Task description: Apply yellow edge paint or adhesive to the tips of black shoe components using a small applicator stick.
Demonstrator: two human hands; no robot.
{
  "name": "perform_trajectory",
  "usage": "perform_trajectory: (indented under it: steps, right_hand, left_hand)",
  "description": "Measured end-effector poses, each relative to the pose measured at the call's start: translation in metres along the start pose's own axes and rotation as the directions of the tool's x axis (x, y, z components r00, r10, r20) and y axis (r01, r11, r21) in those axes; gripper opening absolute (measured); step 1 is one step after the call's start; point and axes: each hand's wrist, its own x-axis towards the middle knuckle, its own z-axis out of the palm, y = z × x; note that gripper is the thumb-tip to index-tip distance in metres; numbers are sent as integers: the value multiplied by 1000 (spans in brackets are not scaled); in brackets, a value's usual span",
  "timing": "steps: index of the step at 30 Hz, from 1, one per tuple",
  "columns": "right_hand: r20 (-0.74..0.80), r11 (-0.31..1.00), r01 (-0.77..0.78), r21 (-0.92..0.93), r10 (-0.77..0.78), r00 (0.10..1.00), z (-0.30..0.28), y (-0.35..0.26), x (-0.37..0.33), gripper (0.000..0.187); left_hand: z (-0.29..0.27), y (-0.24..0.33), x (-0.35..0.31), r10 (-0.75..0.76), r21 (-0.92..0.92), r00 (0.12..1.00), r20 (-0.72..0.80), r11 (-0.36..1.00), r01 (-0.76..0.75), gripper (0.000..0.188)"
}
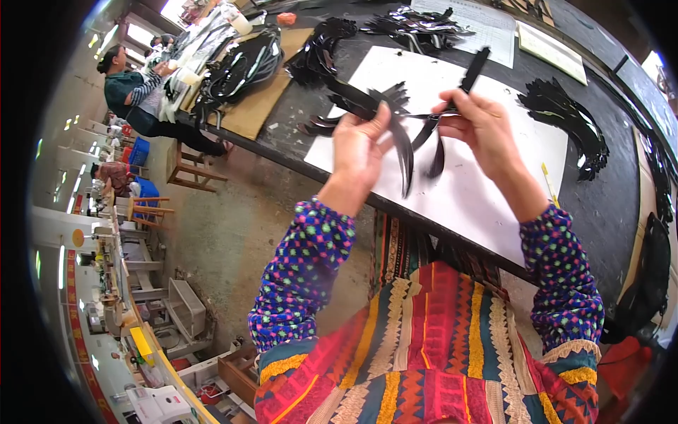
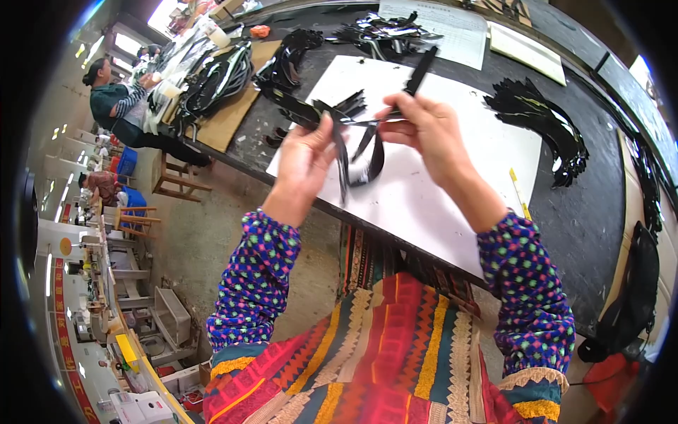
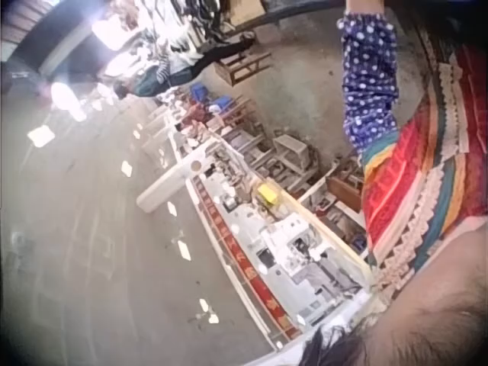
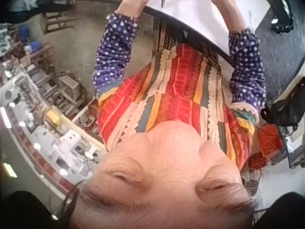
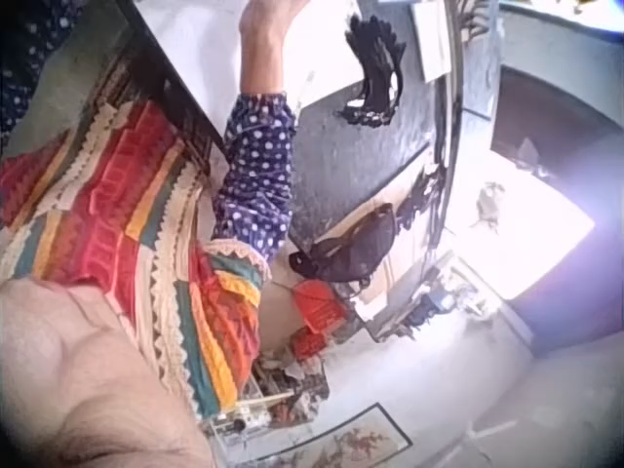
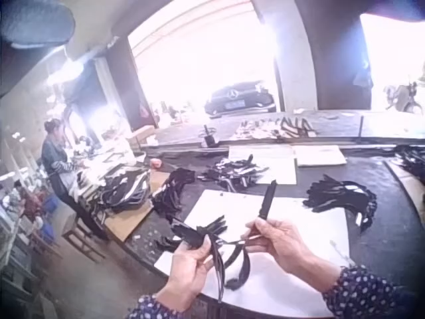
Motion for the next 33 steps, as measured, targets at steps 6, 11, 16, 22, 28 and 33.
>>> perform_trajectory:
  steps: [6,11,16,22,28,33]
  right_hand:
    - [-235,982,129,-138,-159,959,-86,-18,-41,28]
    - [-138,901,-99,-423,44,989,-109,-60,-63,29]
    - [102,360,183,-915,-232,967,-105,-14,-42,27]
    - [240,311,368,-876,-381,893,-51,11,-66,26]
    - [25,404,140,-904,-277,960,-50,11,-60,19]
    - [30,379,117,-918,-228,973,-57,9,-64,20]
  left_hand:
    - [34,-59,-21,-160,-98,987,-8,983,158,31]
    - [21,-81,-23,-184,-79,983,-12,980,183,27]
    - [29,-81,-40,-227,-49,974,20,973,228,35]
    - [29,-79,-52,-173,-88,984,44,980,176,42]
    - [26,-85,-62,-156,-57,987,-30,986,155,40]
    - [13,-82,-70,-140,24,990,-29,990,140,40]
